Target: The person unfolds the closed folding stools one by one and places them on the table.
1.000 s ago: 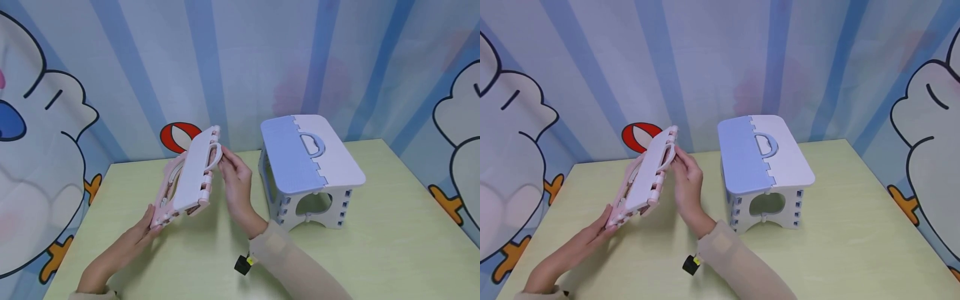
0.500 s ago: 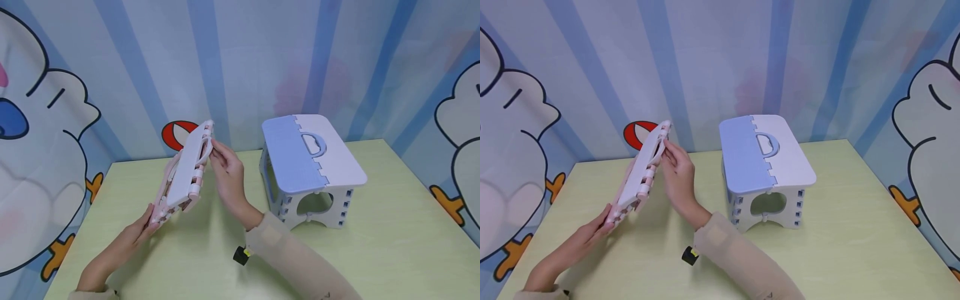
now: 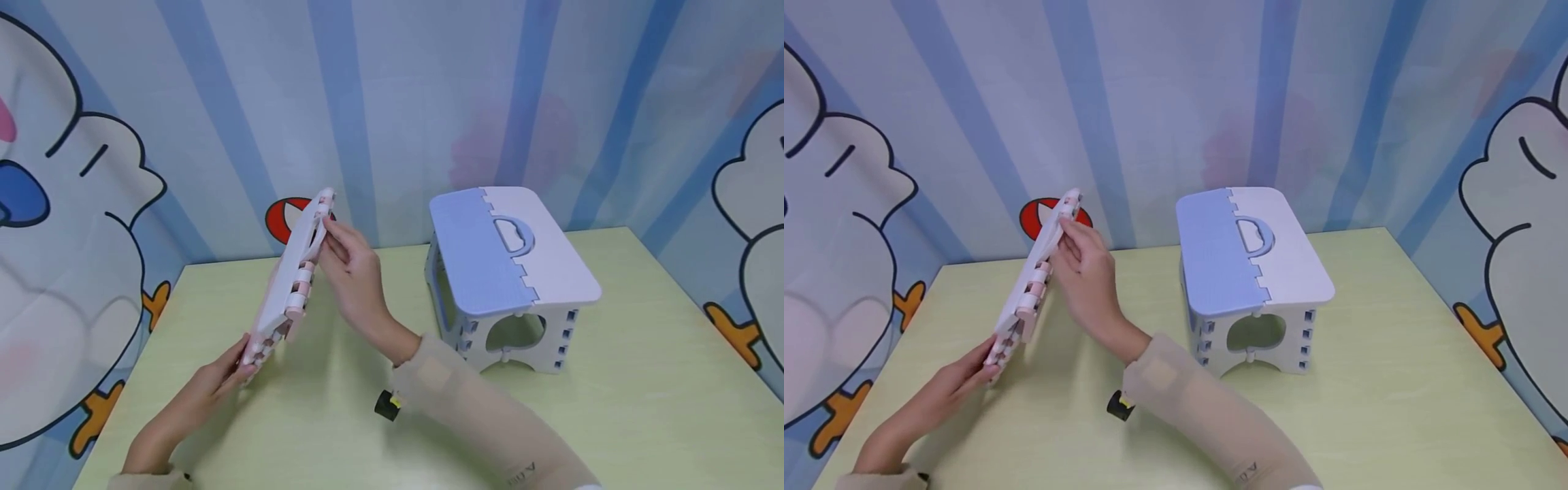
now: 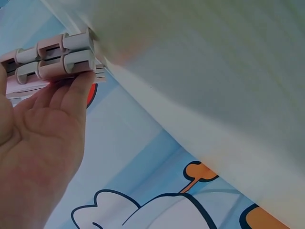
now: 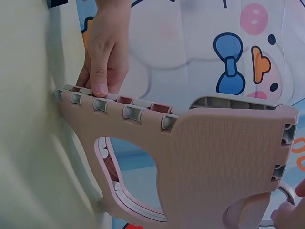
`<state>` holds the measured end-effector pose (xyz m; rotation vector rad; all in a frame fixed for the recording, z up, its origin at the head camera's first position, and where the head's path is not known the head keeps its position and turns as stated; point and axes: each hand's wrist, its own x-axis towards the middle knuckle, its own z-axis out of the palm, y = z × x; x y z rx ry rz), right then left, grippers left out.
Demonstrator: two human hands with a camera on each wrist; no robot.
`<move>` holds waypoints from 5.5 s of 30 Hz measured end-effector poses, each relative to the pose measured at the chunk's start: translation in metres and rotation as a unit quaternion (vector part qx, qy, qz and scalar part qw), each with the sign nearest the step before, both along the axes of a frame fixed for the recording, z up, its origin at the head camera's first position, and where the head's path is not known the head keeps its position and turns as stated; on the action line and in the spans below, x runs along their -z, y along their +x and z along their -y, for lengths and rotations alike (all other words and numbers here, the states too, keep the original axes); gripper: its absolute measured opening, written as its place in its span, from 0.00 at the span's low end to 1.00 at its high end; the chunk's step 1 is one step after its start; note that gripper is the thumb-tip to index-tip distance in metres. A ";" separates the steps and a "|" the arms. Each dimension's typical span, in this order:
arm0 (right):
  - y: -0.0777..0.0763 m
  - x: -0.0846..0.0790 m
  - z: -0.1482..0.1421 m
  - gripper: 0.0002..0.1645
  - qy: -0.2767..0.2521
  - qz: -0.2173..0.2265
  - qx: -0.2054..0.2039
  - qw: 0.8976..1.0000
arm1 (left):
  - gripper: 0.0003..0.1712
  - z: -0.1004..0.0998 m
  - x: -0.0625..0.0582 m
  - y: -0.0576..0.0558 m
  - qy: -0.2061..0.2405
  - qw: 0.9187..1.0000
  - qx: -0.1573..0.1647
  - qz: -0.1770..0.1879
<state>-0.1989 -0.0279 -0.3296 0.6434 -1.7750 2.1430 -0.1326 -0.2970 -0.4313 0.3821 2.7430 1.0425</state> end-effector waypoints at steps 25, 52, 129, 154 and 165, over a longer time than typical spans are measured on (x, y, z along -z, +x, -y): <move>-0.006 -0.022 0.014 0.26 0.081 -0.021 -0.031 0.996 | 0.38 0.013 -0.007 -0.002 -0.024 1.000 0.002 0.017; -0.010 -0.038 0.026 0.28 0.268 -0.113 0.012 0.957 | 0.39 0.014 -0.008 -0.003 -0.030 0.998 -0.011 0.057; -0.016 -0.073 0.090 0.39 0.545 -0.113 0.001 0.831 | 0.35 0.040 -0.003 0.002 0.146 0.981 0.038 0.123; -0.015 -0.073 0.106 0.42 0.587 -0.124 0.033 0.799 | 0.34 0.043 -0.002 0.004 0.165 0.980 0.034 0.110; -0.016 -0.072 0.110 0.42 0.608 -0.133 0.048 0.782 | 0.34 0.039 -0.005 0.005 0.092 0.995 0.006 0.025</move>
